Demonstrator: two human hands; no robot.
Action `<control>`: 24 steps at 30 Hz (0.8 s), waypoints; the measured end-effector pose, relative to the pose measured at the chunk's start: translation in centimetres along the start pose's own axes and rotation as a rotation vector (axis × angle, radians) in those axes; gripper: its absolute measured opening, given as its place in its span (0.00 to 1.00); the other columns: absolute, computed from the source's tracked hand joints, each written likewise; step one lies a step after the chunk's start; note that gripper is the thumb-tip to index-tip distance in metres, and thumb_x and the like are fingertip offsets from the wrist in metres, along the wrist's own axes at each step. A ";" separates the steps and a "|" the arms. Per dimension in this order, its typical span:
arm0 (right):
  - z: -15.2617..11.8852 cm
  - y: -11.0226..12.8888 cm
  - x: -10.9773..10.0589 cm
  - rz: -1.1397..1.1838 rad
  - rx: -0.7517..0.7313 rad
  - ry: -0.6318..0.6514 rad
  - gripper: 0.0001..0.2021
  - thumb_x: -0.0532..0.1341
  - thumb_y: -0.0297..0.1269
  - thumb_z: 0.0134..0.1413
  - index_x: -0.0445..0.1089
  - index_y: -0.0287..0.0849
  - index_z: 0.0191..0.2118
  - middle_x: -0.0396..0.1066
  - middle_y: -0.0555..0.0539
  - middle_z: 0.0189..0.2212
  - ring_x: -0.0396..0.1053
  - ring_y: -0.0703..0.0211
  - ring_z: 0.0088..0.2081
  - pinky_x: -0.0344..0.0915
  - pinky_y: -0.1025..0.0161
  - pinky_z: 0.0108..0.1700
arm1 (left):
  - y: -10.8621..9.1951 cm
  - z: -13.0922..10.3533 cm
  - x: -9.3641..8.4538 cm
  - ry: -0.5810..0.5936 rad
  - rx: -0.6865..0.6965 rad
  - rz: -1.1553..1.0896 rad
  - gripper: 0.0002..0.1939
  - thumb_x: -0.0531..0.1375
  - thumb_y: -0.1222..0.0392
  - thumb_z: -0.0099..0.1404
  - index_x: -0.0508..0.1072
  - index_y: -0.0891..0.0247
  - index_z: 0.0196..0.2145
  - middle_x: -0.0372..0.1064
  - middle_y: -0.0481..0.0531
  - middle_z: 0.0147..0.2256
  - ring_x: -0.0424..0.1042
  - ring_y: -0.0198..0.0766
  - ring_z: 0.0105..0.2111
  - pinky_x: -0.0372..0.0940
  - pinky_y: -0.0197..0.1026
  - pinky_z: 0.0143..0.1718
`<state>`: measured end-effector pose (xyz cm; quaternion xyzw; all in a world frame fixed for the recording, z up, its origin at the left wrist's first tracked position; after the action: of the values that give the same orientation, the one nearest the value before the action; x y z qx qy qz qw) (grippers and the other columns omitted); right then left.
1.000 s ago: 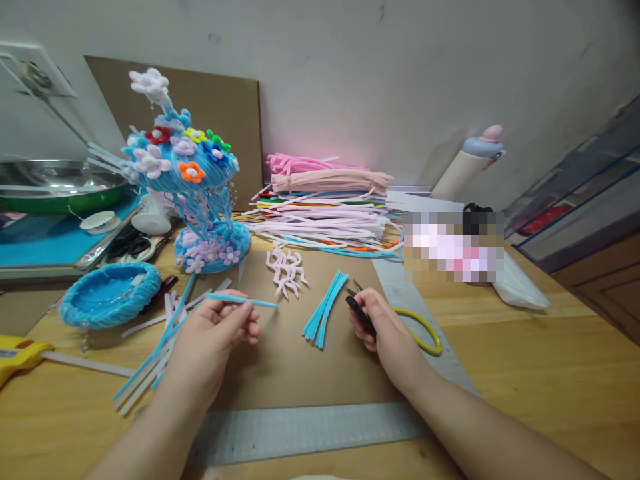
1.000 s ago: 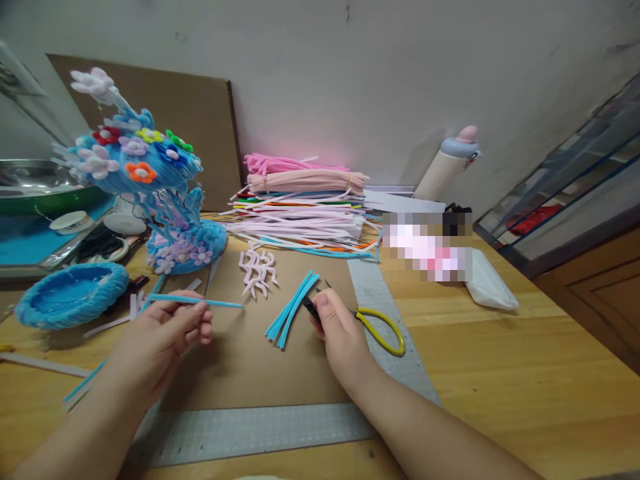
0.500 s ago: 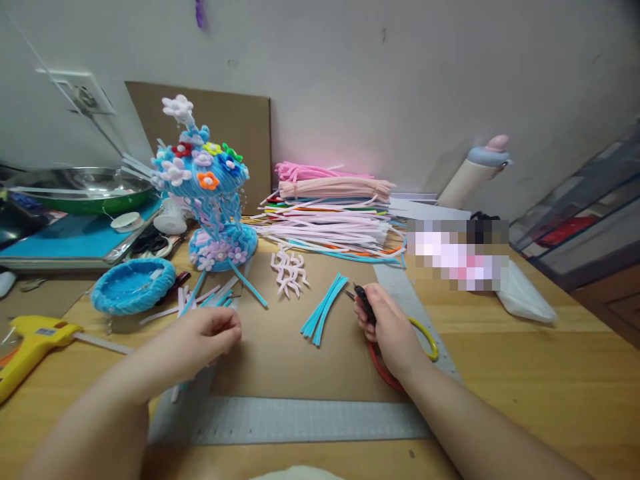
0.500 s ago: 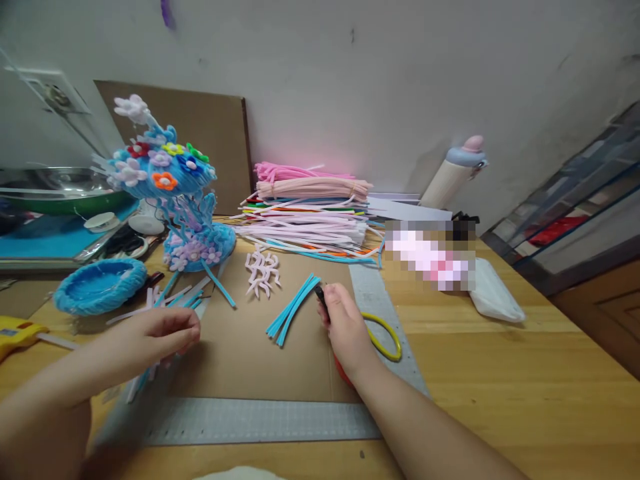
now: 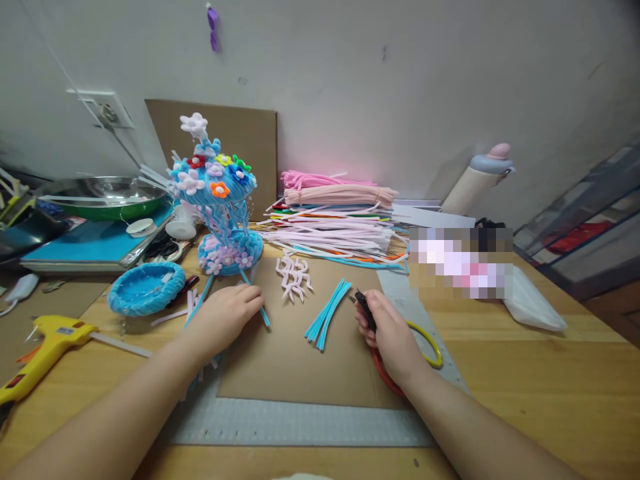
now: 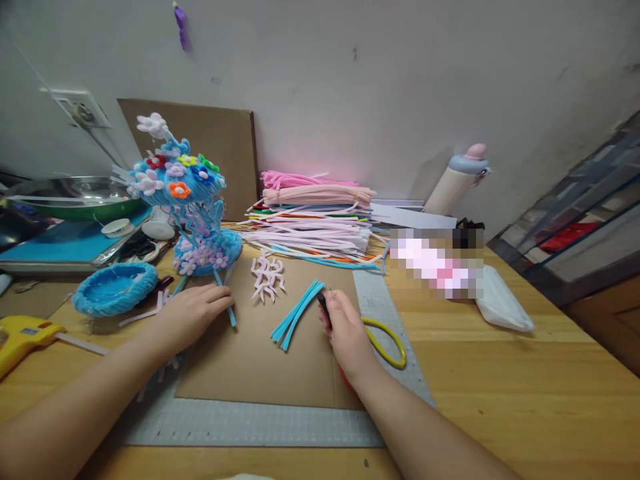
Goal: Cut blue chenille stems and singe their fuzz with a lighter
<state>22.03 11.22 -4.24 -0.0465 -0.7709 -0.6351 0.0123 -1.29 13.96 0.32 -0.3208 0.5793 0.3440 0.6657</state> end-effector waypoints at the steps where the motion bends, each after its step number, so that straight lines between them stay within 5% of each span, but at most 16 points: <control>1: 0.0 -0.1 0.0 0.003 0.006 0.002 0.18 0.51 0.55 0.54 0.58 0.44 0.29 0.55 0.55 0.21 0.50 0.67 0.19 0.43 0.69 0.19 | -0.7 -0.6 -0.1 0.006 0.025 -0.018 0.14 0.52 0.70 0.60 0.74 0.58 0.37 0.72 0.56 0.40 0.70 0.43 0.41 0.62 0.43 0.43; 5: 0.0 -0.1 0.1 0.011 0.008 0.008 0.18 0.51 0.54 0.55 0.58 0.44 0.29 0.55 0.54 0.21 0.49 0.67 0.20 0.42 0.69 0.18 | -3.8 -3.0 -1.5 -0.055 0.017 -0.316 0.16 0.53 0.68 0.60 0.74 0.54 0.42 0.73 0.56 0.43 0.70 0.46 0.43 0.61 0.47 0.45; 8: -0.1 -0.2 0.1 0.019 0.016 0.012 0.18 0.51 0.55 0.55 0.58 0.44 0.29 0.55 0.55 0.21 0.49 0.67 0.19 0.42 0.69 0.18 | -2.7 -3.8 -2.2 -0.203 -0.321 -0.686 0.10 0.57 0.60 0.59 0.73 0.54 0.40 0.74 0.53 0.32 0.73 0.42 0.33 0.65 0.42 0.35; 12: 0.0 -0.5 0.4 0.035 0.018 0.039 0.18 0.50 0.55 0.55 0.59 0.43 0.30 0.54 0.55 0.21 0.49 0.68 0.19 0.41 0.70 0.18 | -0.4 -2.9 1.3 -0.098 -0.702 -1.156 0.22 0.61 0.51 0.54 0.63 0.60 0.45 0.66 0.44 0.18 0.67 0.38 0.16 0.60 0.36 0.16; 17: 0.2 -1.0 0.2 0.062 0.045 0.028 0.19 0.50 0.56 0.54 0.61 0.44 0.32 0.54 0.55 0.21 0.47 0.69 0.18 0.40 0.70 0.18 | 1.4 -1.1 3.3 0.036 -0.724 -0.985 0.22 0.60 0.50 0.53 0.62 0.62 0.42 0.66 0.45 0.16 0.69 0.41 0.15 0.60 0.38 0.16; 20: 0.3 -0.9 0.3 0.071 0.042 0.031 0.19 0.50 0.56 0.54 0.61 0.43 0.31 0.54 0.56 0.21 0.47 0.69 0.18 0.39 0.71 0.18 | 1.7 -0.5 2.0 0.008 -0.687 -0.725 0.19 0.57 0.49 0.56 0.65 0.61 0.42 0.68 0.47 0.19 0.70 0.42 0.17 0.59 0.39 0.19; 24: 0.4 -0.6 0.3 0.081 0.026 0.037 0.18 0.51 0.55 0.55 0.61 0.43 0.30 0.53 0.55 0.21 0.47 0.69 0.19 0.39 0.70 0.18 | 0.7 2.0 -0.4 -0.045 -0.542 -0.415 0.18 0.55 0.54 0.58 0.67 0.61 0.45 0.71 0.58 0.35 0.71 0.50 0.37 0.60 0.45 0.35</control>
<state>21.68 11.48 -4.91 -0.0658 -0.7763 -0.6247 0.0527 -0.83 15.93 0.94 -0.5894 0.3742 0.3495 0.6249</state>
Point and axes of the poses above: each hand's wrist, its own z-axis towards the middle knuckle, its own x-axis out of the palm, y = z × x, the point moved 8 cm from there along z, towards the middle knuckle
